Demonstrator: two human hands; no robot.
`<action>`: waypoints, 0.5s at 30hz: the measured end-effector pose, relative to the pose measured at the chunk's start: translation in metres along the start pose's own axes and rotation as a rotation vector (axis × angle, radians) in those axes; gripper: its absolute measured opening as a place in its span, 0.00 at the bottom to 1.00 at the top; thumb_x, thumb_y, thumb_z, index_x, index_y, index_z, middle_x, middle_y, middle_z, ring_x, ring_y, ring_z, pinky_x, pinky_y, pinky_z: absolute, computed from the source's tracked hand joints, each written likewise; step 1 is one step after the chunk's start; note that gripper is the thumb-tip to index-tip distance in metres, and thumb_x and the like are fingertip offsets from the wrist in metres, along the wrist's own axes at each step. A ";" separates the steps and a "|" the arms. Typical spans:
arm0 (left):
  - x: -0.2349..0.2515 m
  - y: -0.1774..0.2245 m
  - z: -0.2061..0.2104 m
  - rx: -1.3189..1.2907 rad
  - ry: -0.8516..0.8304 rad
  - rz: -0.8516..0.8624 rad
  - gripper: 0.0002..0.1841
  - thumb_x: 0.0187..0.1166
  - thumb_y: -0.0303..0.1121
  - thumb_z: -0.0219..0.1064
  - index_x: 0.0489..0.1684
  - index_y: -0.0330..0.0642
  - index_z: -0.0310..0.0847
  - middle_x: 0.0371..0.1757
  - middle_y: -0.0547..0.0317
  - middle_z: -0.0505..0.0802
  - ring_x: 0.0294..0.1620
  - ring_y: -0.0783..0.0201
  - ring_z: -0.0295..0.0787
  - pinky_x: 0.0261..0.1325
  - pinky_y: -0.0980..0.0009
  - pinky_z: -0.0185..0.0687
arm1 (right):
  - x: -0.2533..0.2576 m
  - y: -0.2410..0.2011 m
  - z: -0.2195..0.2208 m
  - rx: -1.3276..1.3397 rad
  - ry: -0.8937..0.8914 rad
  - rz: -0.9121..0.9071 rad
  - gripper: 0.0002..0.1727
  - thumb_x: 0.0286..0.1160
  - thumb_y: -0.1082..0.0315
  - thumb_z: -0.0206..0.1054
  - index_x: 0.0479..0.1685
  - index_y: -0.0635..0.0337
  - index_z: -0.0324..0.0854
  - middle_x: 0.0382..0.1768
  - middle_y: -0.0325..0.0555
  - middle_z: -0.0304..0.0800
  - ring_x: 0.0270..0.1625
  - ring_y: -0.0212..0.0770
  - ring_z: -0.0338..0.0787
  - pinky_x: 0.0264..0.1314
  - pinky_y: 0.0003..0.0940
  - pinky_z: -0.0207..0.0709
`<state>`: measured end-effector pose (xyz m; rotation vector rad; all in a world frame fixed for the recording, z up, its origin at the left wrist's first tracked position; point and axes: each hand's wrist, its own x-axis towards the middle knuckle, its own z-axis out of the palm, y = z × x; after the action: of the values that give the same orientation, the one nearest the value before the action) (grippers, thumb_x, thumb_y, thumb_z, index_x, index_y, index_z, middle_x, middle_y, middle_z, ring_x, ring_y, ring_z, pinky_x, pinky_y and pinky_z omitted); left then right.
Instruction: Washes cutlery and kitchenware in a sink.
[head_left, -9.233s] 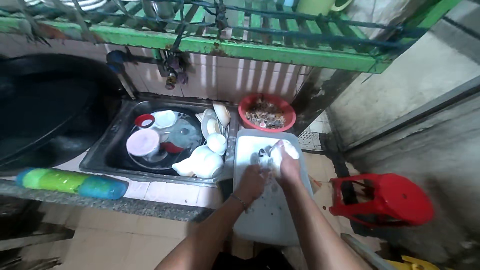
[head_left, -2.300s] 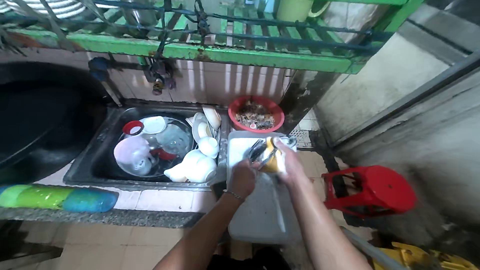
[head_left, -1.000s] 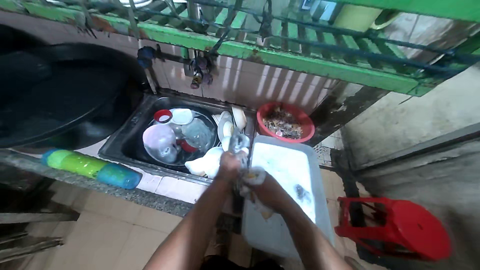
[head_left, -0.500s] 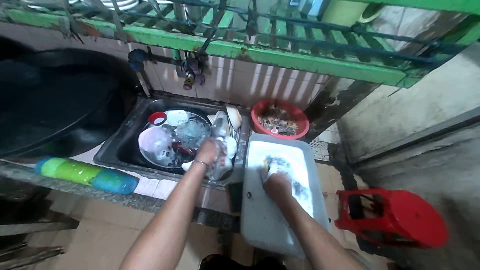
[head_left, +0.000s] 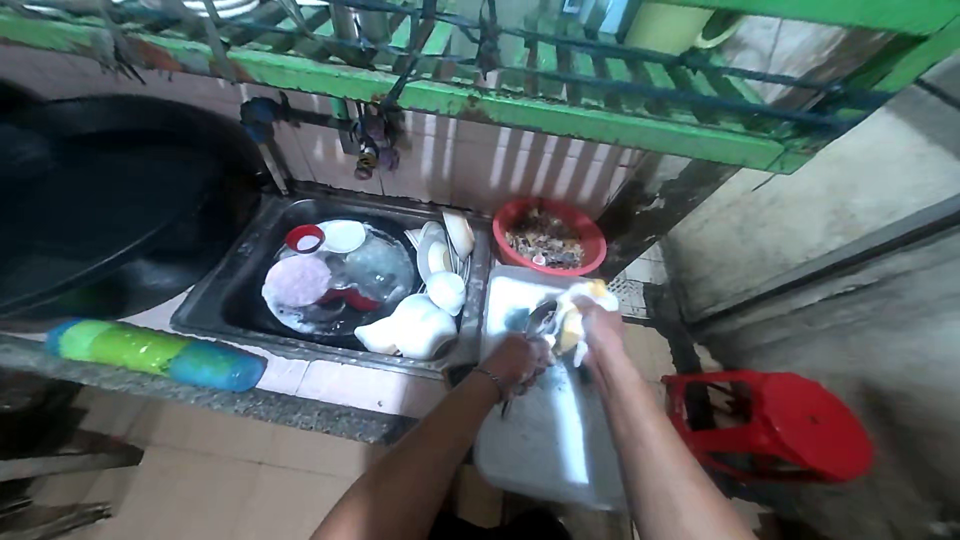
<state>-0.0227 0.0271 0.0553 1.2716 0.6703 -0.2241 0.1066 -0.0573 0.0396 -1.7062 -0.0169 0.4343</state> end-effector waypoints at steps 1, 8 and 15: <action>-0.003 0.000 0.003 0.030 0.022 0.012 0.16 0.94 0.43 0.53 0.41 0.41 0.78 0.21 0.65 0.74 0.13 0.73 0.64 0.16 0.78 0.62 | 0.000 0.004 0.003 0.071 0.037 0.008 0.24 0.85 0.58 0.65 0.74 0.60 0.73 0.53 0.51 0.88 0.49 0.41 0.90 0.53 0.45 0.87; -0.007 -0.001 0.000 0.156 0.090 0.080 0.16 0.94 0.40 0.53 0.45 0.37 0.79 0.25 0.60 0.77 0.19 0.69 0.69 0.23 0.74 0.68 | -0.020 0.010 -0.001 0.155 -0.089 0.135 0.25 0.84 0.52 0.67 0.72 0.55 0.75 0.46 0.45 0.89 0.41 0.37 0.90 0.43 0.39 0.88; -0.010 -0.005 0.000 0.189 0.077 0.073 0.16 0.95 0.40 0.51 0.50 0.36 0.79 0.27 0.59 0.78 0.18 0.70 0.69 0.23 0.74 0.69 | -0.033 0.003 -0.004 0.049 -0.152 0.203 0.20 0.88 0.51 0.62 0.63 0.57 0.80 0.36 0.43 0.89 0.32 0.35 0.88 0.33 0.35 0.84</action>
<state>-0.0331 0.0233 0.0569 1.4890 0.6789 -0.1828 0.0761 -0.0696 0.0465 -1.6292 0.0564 0.7099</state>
